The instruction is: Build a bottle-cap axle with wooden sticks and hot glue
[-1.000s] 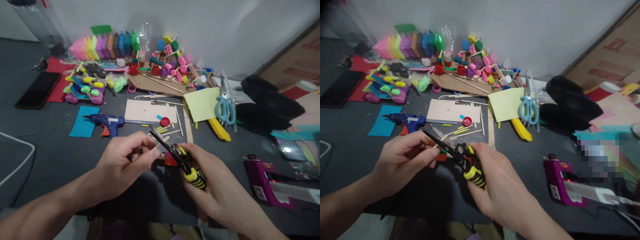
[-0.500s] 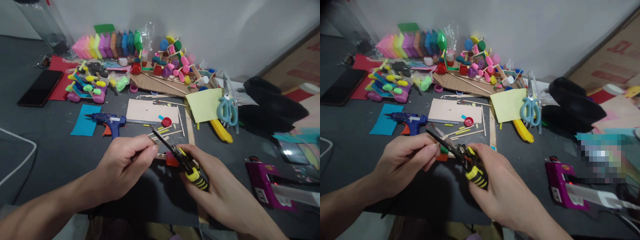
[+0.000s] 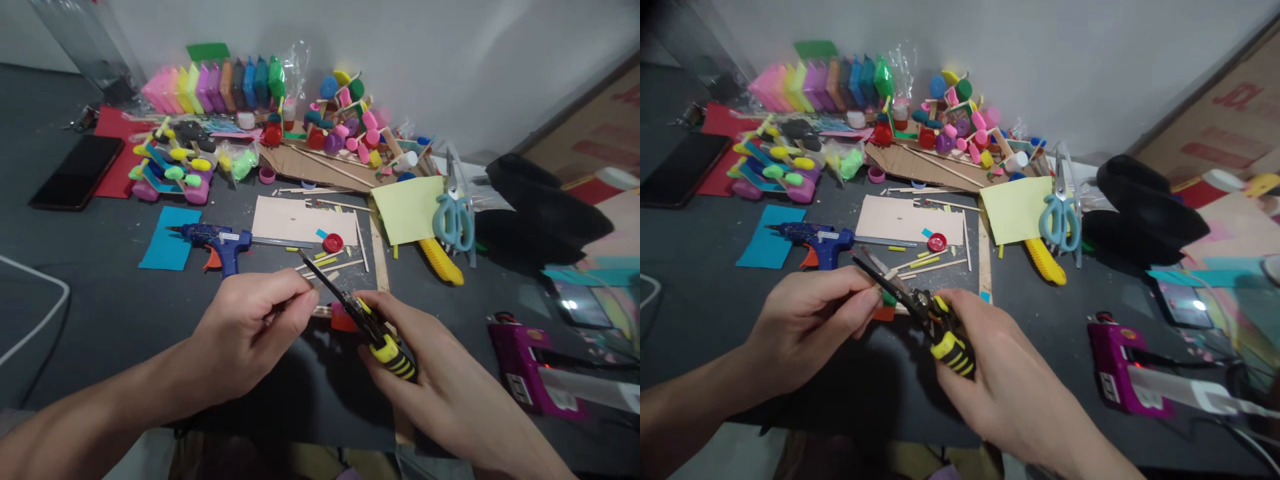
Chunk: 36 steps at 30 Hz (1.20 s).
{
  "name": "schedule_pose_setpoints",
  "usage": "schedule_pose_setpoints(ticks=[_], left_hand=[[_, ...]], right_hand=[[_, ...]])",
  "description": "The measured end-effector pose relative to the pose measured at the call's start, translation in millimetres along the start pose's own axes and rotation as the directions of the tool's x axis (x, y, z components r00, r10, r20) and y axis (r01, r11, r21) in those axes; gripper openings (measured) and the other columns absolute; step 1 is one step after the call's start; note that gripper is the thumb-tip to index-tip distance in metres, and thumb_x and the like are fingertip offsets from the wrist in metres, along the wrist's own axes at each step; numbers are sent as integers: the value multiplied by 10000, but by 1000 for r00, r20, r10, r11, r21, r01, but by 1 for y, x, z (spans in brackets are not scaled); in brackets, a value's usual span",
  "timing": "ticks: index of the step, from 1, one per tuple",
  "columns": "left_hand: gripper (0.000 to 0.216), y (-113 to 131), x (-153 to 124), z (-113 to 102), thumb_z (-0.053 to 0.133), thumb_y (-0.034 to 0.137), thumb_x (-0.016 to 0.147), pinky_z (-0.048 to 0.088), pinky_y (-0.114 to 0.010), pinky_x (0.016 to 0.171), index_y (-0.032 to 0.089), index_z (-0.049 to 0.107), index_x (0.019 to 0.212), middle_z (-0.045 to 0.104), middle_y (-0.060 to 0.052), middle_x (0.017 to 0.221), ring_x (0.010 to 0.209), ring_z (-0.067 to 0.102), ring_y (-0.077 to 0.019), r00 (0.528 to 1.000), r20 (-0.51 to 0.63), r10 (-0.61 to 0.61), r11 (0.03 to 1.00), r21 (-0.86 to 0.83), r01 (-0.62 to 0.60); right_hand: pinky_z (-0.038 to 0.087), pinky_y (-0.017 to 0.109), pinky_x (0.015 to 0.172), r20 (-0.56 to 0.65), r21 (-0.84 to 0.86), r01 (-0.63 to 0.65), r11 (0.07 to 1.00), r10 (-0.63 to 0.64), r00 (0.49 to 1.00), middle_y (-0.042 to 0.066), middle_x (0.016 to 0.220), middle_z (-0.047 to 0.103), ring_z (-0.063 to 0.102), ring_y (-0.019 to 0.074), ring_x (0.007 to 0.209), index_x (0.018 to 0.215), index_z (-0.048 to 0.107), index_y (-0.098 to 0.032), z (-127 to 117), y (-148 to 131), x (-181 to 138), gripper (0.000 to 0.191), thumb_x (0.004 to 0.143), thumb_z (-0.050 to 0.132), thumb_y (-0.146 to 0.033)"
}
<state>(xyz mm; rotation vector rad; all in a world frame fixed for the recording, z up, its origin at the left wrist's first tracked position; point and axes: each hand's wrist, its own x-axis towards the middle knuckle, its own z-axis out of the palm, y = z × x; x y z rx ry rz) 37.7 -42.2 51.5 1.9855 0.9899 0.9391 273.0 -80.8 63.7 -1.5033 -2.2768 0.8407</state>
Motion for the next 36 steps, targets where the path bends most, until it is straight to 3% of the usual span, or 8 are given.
schedule_pose_setpoints(ticks=[7, 21, 27, 30, 36], left_hand=[[289, -1, 0, 0, 497, 131, 969, 325, -185, 500, 179, 510, 685, 458, 77, 576, 503, 421, -46, 1000, -1, -14, 1000, 14, 14], [314, 2, -1, 0, 482, 149, 978, 309, -189, 487, 175, 493, 666, 431, 76, 559, 491, 407, -45, 1000, 13, -28, 999, 31, 27], [205, 1, -2, 3, 522, 145, 962, 345, -179, 504, 170, 575, 765, 486, 81, 575, 486, 454, -47, 1000, -19, 17, 996, 93, -15], [150, -1, -1, 4, 560, 131, 945, 368, -174, 538, 175, 581, 803, 553, 74, 616, 531, 508, -52, 996, -71, 58, 984, 171, -45], [290, -1, -1, 1, 474, 103, 967, 373, -213, 575, 181, 535, 695, 556, 46, 602, 547, 505, -79, 992, -39, 118, 961, 256, -104]], right_hand=[[535, 293, 884, 41, 10, -32, 999, 32, 999, 5, 1198, 688, 671, 196, 1064, 1333, 484, -313, -2, -2, 3, 487, 873, 600, -207], [538, 320, 824, 8, -42, 4, 999, -3, 1000, 49, 1143, 693, 678, 234, 1038, 1284, 482, -276, 1, -2, 0, 455, 851, 561, -158], [528, 346, 744, -14, -82, 12, 997, -13, 1000, 74, 1014, 686, 669, 239, 892, 1126, 502, -218, 0, -7, 5, 337, 802, 539, -135], [525, 350, 747, -22, -85, 16, 996, -18, 1000, 77, 1024, 679, 657, 241, 898, 1146, 498, -213, 1, -8, 7, 363, 796, 549, -134], [524, 333, 778, -43, -73, 43, 996, -46, 998, 58, 1040, 671, 651, 218, 912, 1177, 496, -223, 3, -8, 7, 404, 792, 546, -112]])
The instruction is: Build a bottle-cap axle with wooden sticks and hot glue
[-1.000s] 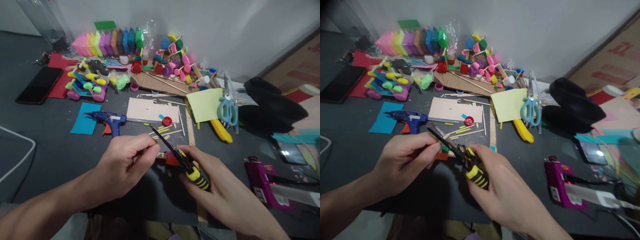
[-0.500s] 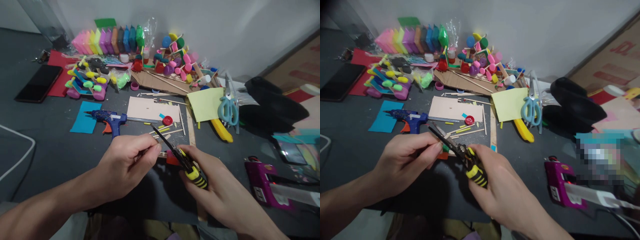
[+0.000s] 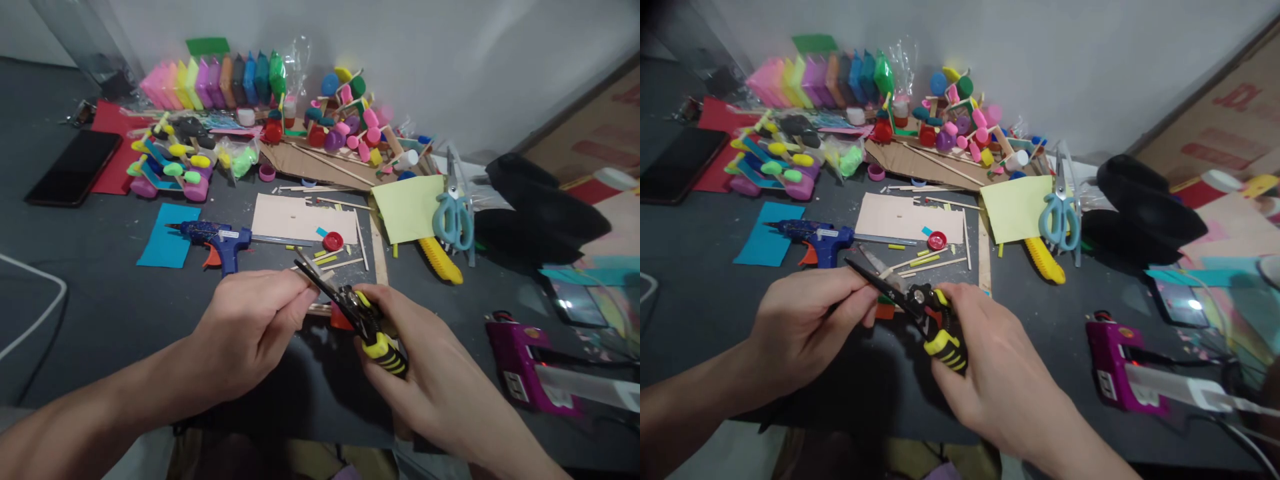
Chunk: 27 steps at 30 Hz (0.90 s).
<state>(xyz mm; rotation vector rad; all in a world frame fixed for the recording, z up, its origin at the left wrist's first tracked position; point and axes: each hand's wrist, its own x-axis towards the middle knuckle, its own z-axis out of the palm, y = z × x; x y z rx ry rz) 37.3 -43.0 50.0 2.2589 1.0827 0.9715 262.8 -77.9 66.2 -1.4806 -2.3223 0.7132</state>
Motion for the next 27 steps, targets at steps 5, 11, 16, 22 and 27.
schedule_pose_setpoints(ticks=[5, 11, 16, 22, 27], left_hand=[[324, 0, 0, -2, 460, 99, 973, 389, -200, 574, 178, 540, 669, 580, 42, 608, 549, 535, -67, 994, 78, -76, 987, -137, 86], [399, 0, 4, -5, 476, 119, 971, 380, -161, 481, 169, 549, 582, 565, 66, 513, 428, 454, -31, 951, 221, -215, 856, -425, 293], [316, -2, 4, -5, 496, 197, 974, 322, -141, 394, 169, 608, 680, 573, 62, 498, 415, 439, -35, 893, 358, -275, 702, -560, 440], [276, 0, 5, 2, 506, 218, 952, 278, -141, 369, 166, 598, 698, 540, 66, 471, 393, 403, -35, 834, 401, -378, 570, -609, 551], [227, 1, 4, 6, 518, 188, 939, 295, -145, 365, 166, 635, 745, 598, 49, 521, 398, 422, -41, 840, 357, -409, 595, -594, 542]], right_hand=[[530, 340, 813, 15, 3, 7, 1000, -7, 1000, 67, 1093, 681, 669, 227, 972, 1242, 483, -227, -2, 0, 1, 479, 782, 552, -111], [544, 333, 810, 23, 10, 22, 1000, -22, 999, 72, 1103, 693, 685, 230, 974, 1255, 484, -237, -3, 2, 0, 494, 784, 554, -110], [543, 341, 813, 6, -35, 50, 998, -50, 999, 78, 1123, 703, 691, 233, 977, 1249, 481, -226, -2, 4, -2, 462, 800, 542, -138], [543, 361, 723, 39, -56, 2, 998, 0, 999, 93, 1008, 710, 684, 253, 874, 1165, 526, -181, -1, 2, 0, 350, 815, 522, -155], [534, 347, 747, 38, -13, -21, 1000, 21, 999, 82, 1016, 707, 681, 242, 886, 1153, 520, -200, -3, 3, 1, 380, 782, 547, -119]])
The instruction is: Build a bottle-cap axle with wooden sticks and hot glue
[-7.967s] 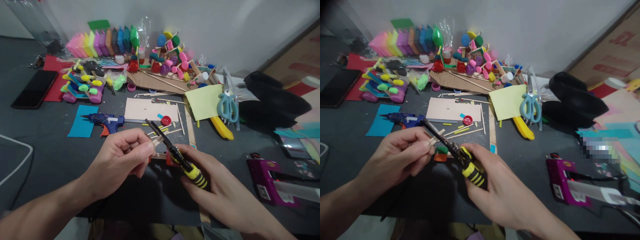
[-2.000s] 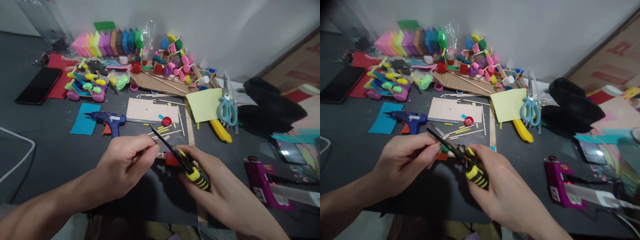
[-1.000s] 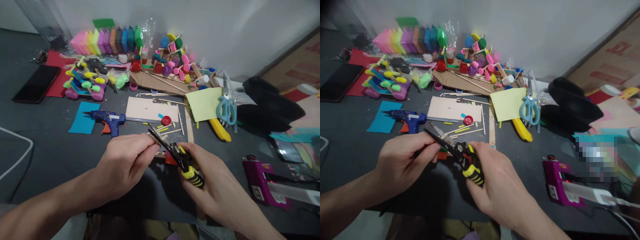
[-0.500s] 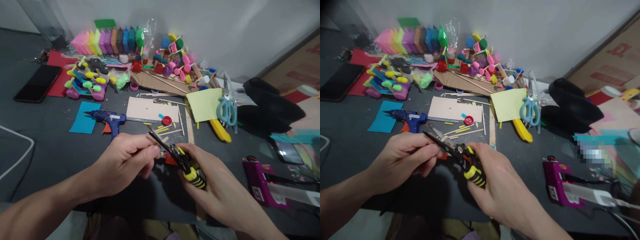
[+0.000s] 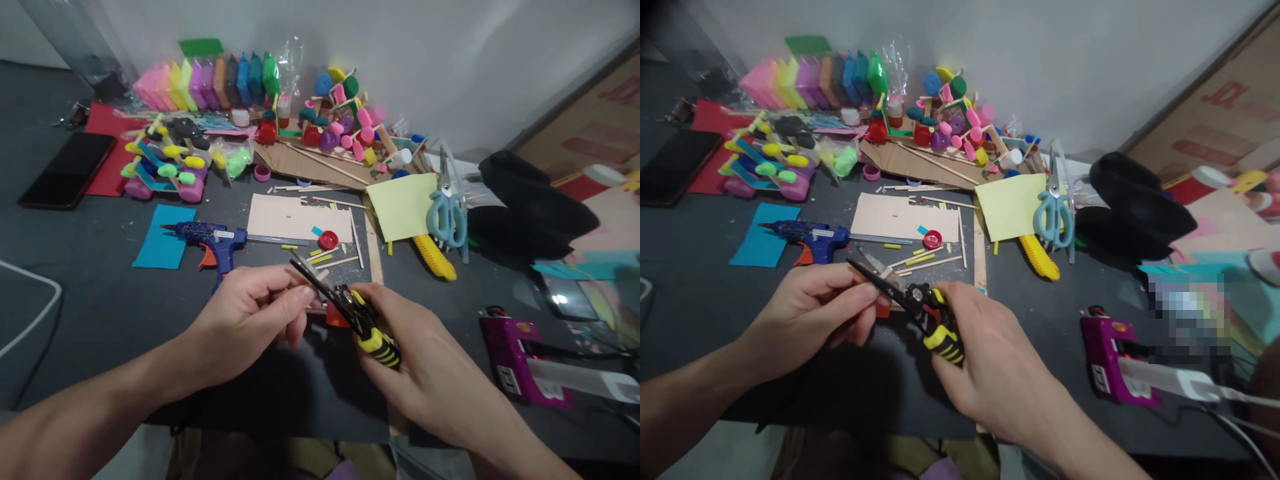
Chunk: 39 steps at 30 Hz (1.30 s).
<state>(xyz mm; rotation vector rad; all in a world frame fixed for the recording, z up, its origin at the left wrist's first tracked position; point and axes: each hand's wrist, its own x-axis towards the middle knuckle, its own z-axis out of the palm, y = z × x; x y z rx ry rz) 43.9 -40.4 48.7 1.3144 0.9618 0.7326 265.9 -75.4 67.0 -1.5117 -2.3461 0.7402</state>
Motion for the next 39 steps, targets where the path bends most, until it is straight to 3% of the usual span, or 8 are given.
schedule_pose_setpoints(ticks=[5, 11, 19, 39], left_hand=[[223, -4, 0, 0, 542, 157, 942, 330, -119, 390, 180, 619, 734, 643, 57, 588, 423, 445, -23, 993, -73, 88, 992, 98, -81], [227, 0, -1, 0, 498, 166, 967, 318, -110, 380, 187, 633, 785, 625, 70, 552, 416, 439, -19, 998, -16, 56, 998, -11, -56], [209, 2, -3, 0, 495, 155, 954, 304, -115, 368, 187, 647, 814, 615, 62, 527, 418, 452, -31, 1000, 10, 3, 991, -135, -1], [219, 8, -3, -1, 515, 195, 942, 327, -94, 396, 173, 621, 752, 610, 75, 517, 426, 472, -15, 1000, -6, -1, 999, -53, 1]], right_hand=[[545, 332, 829, 32, 48, -1, 999, -1, 999, 55, 1157, 705, 688, 233, 1008, 1289, 478, -255, -2, 5, -4, 524, 794, 580, -119], [565, 300, 878, 10, 20, 0, 1000, 0, 1000, 33, 1265, 689, 686, 221, 1110, 1342, 446, -311, -7, 7, -6, 448, 915, 567, -247], [584, 288, 860, 21, -28, 17, 999, -17, 1000, 51, 1319, 677, 682, 231, 1149, 1373, 437, -296, -6, 6, -8, 480, 914, 570, -256], [584, 255, 811, 7, -16, 52, 999, -52, 999, 63, 1209, 725, 720, 212, 1027, 1311, 506, -262, -4, 3, -2, 418, 896, 561, -246]])
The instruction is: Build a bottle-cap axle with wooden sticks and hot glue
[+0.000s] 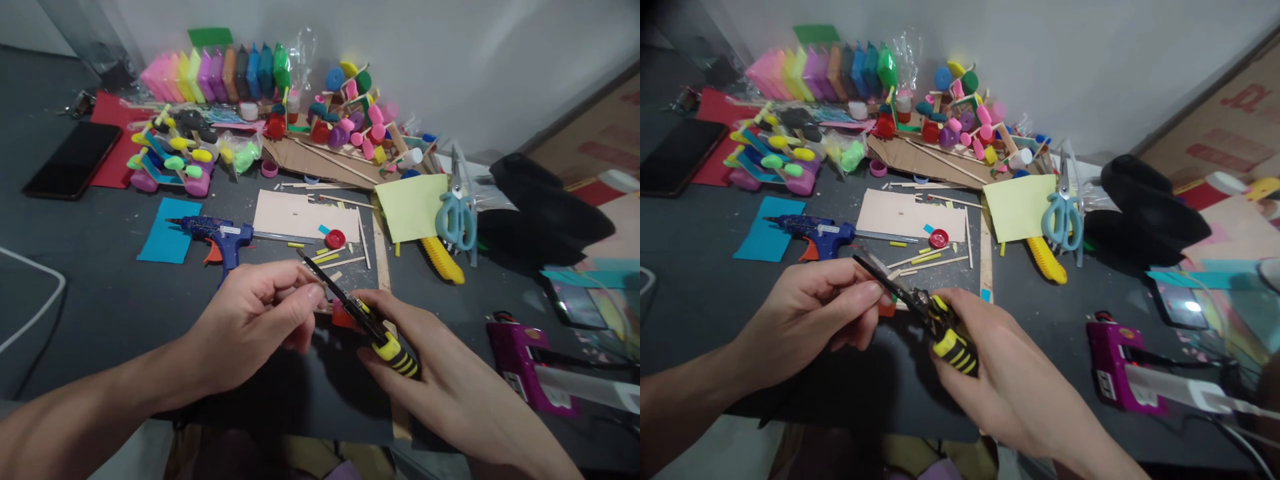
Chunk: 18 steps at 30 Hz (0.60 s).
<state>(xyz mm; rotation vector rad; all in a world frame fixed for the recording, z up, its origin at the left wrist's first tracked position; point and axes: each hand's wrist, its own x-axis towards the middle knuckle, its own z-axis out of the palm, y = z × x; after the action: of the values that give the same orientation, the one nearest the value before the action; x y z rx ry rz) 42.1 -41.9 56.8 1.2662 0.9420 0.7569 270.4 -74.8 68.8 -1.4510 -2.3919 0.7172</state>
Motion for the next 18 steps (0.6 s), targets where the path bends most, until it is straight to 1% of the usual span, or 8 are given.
schedule_pose_setpoints(ticks=[5, 8, 11, 14, 16, 18], left_hand=[[217, 0, -3, 0, 525, 206, 946, 330, -92, 396, 178, 629, 757, 619, 78, 519, 421, 472, -14, 999, 6, 34, 999, 14, -34], [210, -1, -3, 1, 518, 197, 946, 334, -91, 400, 185, 640, 775, 628, 80, 524, 419, 471, -14, 999, -2, 48, 999, 15, -47], [234, -4, 0, 2, 501, 180, 941, 323, -98, 384, 191, 631, 747, 610, 81, 503, 409, 456, -20, 999, -34, 24, 1000, -7, -25], [256, -9, 3, 3, 494, 196, 947, 319, -105, 377, 191, 619, 724, 601, 77, 497, 410, 447, -26, 999, -37, -1, 1000, -30, -1], [258, -11, 4, 4, 502, 213, 952, 325, -106, 383, 188, 612, 720, 611, 71, 509, 416, 448, -27, 1000, -22, -11, 1000, -25, 10], [258, -13, 5, 5, 507, 219, 956, 338, -107, 395, 184, 608, 721, 617, 67, 518, 426, 458, -28, 1000, -6, -16, 1000, -16, 16]], right_hand=[[570, 252, 806, -32, -9, 30, 1000, -30, 999, 44, 1157, 732, 717, 196, 997, 1303, 493, -258, 5, -1, -3, 455, 860, 546, -175], [569, 275, 782, -42, -17, 27, 999, -28, 999, 55, 1103, 736, 718, 204, 963, 1247, 515, -234, 7, -3, 0, 398, 854, 528, -169], [565, 313, 714, -23, -48, -6, 999, 4, 1000, 70, 1004, 733, 711, 224, 868, 1172, 541, -201, 7, -4, 4, 335, 839, 525, -173], [552, 357, 648, -25, -110, -10, 994, 8, 1000, 96, 928, 716, 687, 256, 785, 1136, 557, -161, 7, -3, 5, 330, 808, 523, -177], [548, 363, 646, -33, -119, -13, 993, 9, 999, 98, 915, 710, 683, 259, 776, 1122, 559, -157, 7, -1, 3, 323, 802, 522, -170], [550, 354, 689, -37, -91, -19, 996, 16, 999, 89, 951, 717, 694, 251, 826, 1140, 548, -171, 7, 1, 1, 335, 805, 531, -162]])
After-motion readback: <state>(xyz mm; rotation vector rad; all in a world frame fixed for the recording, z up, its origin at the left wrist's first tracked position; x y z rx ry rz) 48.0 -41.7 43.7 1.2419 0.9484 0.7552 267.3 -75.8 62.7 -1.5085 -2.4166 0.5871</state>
